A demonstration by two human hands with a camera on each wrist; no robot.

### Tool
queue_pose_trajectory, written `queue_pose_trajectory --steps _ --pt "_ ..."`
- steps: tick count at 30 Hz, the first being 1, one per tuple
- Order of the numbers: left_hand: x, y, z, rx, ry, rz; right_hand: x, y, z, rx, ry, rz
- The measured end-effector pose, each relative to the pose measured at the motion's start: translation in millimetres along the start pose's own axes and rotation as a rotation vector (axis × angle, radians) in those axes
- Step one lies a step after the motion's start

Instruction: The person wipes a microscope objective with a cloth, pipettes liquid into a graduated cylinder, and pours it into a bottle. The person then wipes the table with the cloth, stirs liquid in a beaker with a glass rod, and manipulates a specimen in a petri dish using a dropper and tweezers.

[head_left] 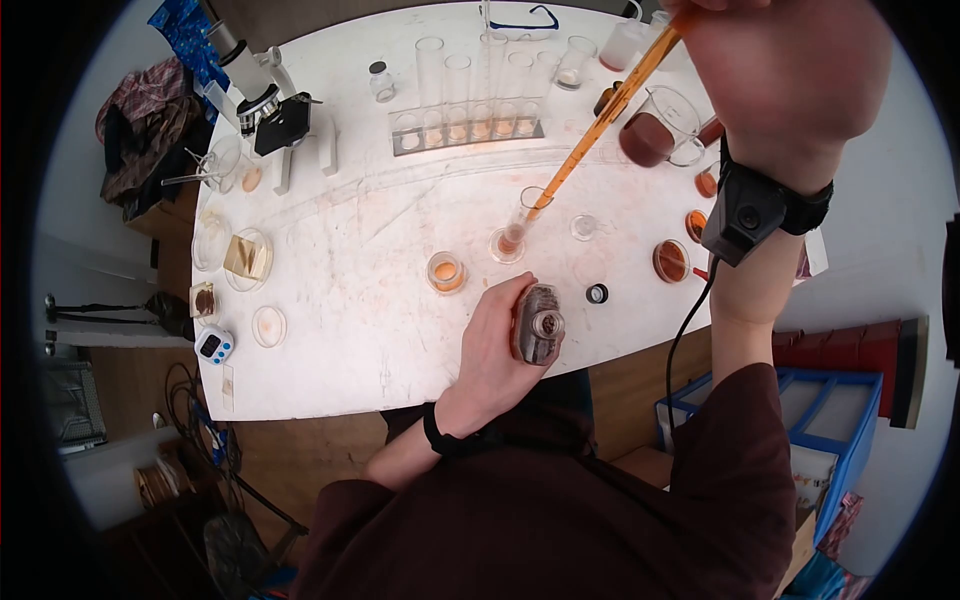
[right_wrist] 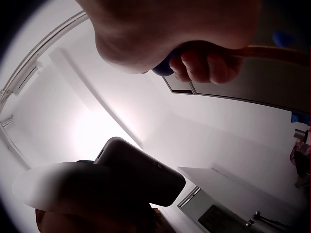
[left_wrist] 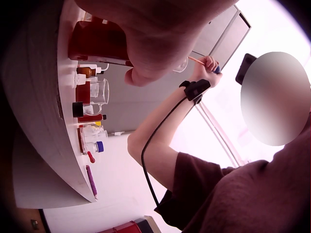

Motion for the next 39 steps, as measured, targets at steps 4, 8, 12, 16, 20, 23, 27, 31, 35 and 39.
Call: queue_pose_trajectory --steps 4,8,12,16,20,23,27,31,35,39 --pt "-0.1 -0.1 -0.1 0.001 -0.008 0.002 -11.9 4.4 -3.7 0.003 -0.005 -0.001" --pt "-0.6 0.0 -0.4 -0.006 -0.004 0.004 -17.9 8.2 -8.3 0.003 -0.011 -0.006" --pt "-0.5 -0.1 -0.5 0.005 -0.014 0.009 -26.9 7.6 -8.3 0.003 -0.016 -0.010" --pt "0.0 -0.1 -0.3 0.002 -0.013 0.007 -25.7 7.7 -6.9 0.003 -0.021 -0.011" --pt "-1.8 0.6 0.8 -0.024 -0.010 -0.019 -29.4 6.9 -4.1 0.001 -0.028 -0.010" --pt "-1.4 -0.3 1.7 0.000 -0.008 -0.013 -26.0 6.5 -1.5 0.000 -0.031 -0.009" --pt "-1.2 0.6 -0.3 -0.023 -0.001 -0.015 -30.1 9.0 -2.3 0.000 -0.035 -0.007" --pt "-1.2 0.0 0.2 -0.007 -0.001 -0.010 -31.7 9.4 -0.1 0.000 -0.038 -0.002" --pt "-1.3 -0.4 0.7 -0.007 -0.007 -0.009 -34.1 10.5 1.0 0.000 -0.039 0.002" --pt "-1.0 -0.6 0.6 0.005 -0.012 -0.001 -38.1 11.2 2.7 0.001 -0.042 0.005"
Point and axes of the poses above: each hand's wrist, its own y-axis towards the middle knuckle, its own x-axis out of the back of the hand, z = x × y, the point moved 2 cm from there along y, towards the middle knuckle, and after that the axes turned 11 degrees about -y, right-handed, at the moved point
